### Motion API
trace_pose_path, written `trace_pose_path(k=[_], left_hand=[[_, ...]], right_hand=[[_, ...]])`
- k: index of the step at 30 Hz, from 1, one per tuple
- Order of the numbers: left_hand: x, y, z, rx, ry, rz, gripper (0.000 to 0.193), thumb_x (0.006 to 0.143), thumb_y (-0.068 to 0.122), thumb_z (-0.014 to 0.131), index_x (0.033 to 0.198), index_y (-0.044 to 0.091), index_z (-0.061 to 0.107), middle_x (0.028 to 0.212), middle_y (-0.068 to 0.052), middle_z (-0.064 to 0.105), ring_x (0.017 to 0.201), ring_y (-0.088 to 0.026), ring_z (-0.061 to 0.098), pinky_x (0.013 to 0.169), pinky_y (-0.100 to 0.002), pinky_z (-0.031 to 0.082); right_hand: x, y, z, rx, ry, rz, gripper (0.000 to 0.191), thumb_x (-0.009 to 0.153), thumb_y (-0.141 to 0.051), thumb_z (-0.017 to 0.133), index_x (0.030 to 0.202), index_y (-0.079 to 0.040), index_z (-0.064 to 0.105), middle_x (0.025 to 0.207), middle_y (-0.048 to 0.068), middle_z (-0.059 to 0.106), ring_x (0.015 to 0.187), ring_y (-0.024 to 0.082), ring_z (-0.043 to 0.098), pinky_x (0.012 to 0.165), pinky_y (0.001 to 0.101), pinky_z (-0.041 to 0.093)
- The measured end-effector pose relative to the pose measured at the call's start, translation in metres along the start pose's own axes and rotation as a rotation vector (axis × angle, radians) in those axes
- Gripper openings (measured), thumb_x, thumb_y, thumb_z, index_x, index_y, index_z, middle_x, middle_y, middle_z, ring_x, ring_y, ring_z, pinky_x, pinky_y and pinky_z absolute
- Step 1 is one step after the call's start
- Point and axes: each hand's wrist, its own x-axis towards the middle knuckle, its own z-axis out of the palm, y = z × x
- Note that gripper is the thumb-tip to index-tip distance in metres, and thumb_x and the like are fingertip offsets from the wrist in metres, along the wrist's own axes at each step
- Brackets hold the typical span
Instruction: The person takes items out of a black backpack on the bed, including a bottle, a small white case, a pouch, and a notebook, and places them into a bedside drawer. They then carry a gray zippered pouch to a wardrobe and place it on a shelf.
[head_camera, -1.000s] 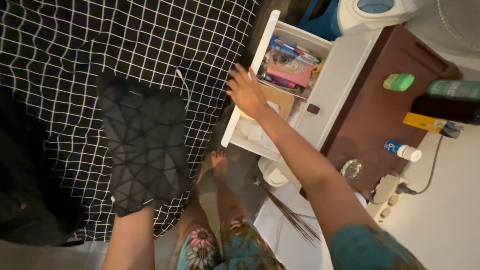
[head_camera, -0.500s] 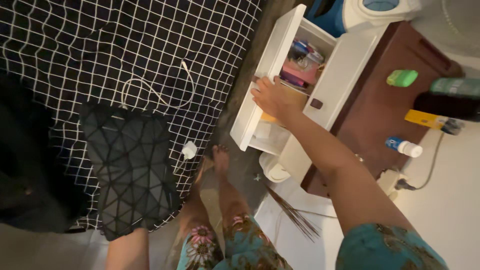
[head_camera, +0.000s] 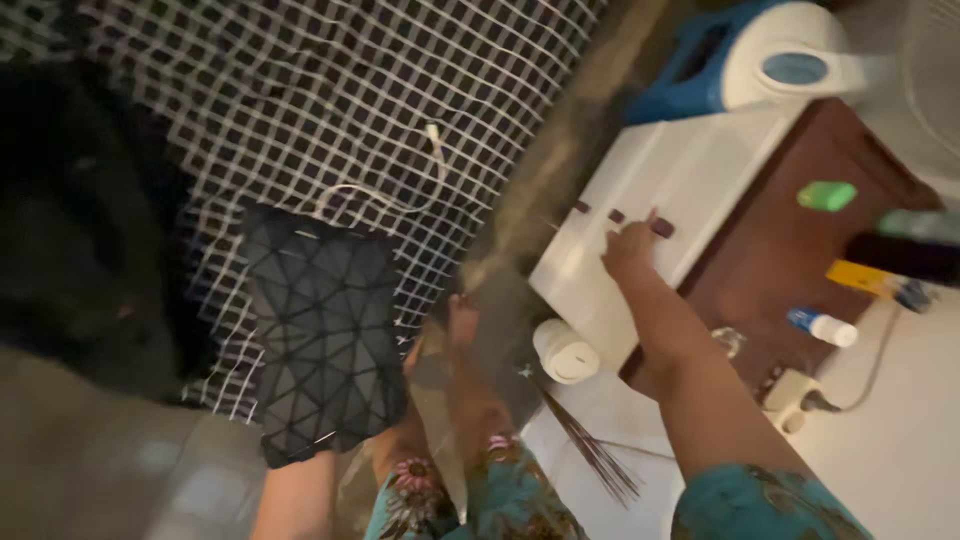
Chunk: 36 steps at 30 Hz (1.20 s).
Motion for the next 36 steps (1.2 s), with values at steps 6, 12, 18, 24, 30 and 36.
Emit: trace_pose_path(k=[6,12,18,24,30,36], left_hand=[[-0.048,0.023,0.015,-0.023,0.05,0.01,0.06,0.104,0.043,0.044,0.149,0.003,0.048,0.142,-0.015,0.06,0.123,-0.03,0.061,0.101,-0.042,0.047],[-0.134,0.057,0.037,-0.045,0.17,0.022,0.061,0.104,0.043,0.044,0.149,0.002,0.048,0.143,-0.016,0.059,0.125,-0.032,0.06,0.105,-0.044,0.047],[-0.198,0.117,0.05,0.449,0.312,0.356,0.066,0.102,0.039,0.047,0.158,0.009,0.031,0.155,-0.011,0.046,0.135,-0.028,0.051,0.112,-0.039,0.041],[-0.269,0.185,0.042,1.011,0.356,0.594,0.065,0.111,0.045,0.043,0.161,0.005,0.032,0.167,-0.016,0.038,0.155,-0.026,0.035,0.125,-0.034,0.023],[-0.339,0.292,-0.017,0.828,0.446,0.146,0.055,0.104,0.046,0.035,0.145,0.012,0.05,0.142,-0.012,0.06,0.122,-0.019,0.061,0.089,-0.035,0.053],[-0.363,0.373,-0.049,0.728,0.397,0.106,0.045,0.113,0.042,0.041,0.113,0.002,0.063,0.072,0.0,0.051,0.055,-0.005,0.038,0.046,-0.021,0.031]], right_hand=[[-0.052,-0.054,-0.067,0.743,0.558,-0.271,0.064,0.094,-0.046,0.064,0.146,-0.011,0.051,0.14,0.021,0.057,0.133,0.039,0.051,0.112,0.0584,0.033],[-0.288,-0.135,-0.197,1.806,0.028,-1.053,0.049,0.106,-0.024,0.059,0.15,-0.005,0.049,0.132,0.011,0.061,0.118,0.02,0.06,0.101,0.0337,0.051],[-0.466,-0.206,-0.288,1.44,0.291,-1.053,0.081,0.095,-0.034,0.071,0.159,-0.007,0.029,0.148,0.013,0.053,0.132,0.022,0.054,0.108,0.0355,0.044],[-0.493,-0.328,-0.262,1.867,0.103,-0.841,0.076,0.082,-0.03,0.078,0.143,0.004,0.047,0.131,0.019,0.064,0.118,0.031,0.062,0.099,0.0425,0.051],[-0.471,-0.432,-0.241,2.549,-0.535,-0.636,0.062,0.085,-0.035,0.07,0.131,0.005,0.06,0.123,0.017,0.071,0.11,0.029,0.07,0.096,0.0409,0.059],[-0.4,-0.46,-0.268,2.519,-0.096,-0.479,0.058,0.087,-0.024,0.073,0.138,-0.004,0.052,0.123,0.013,0.066,0.108,0.028,0.068,0.092,0.0407,0.057]])
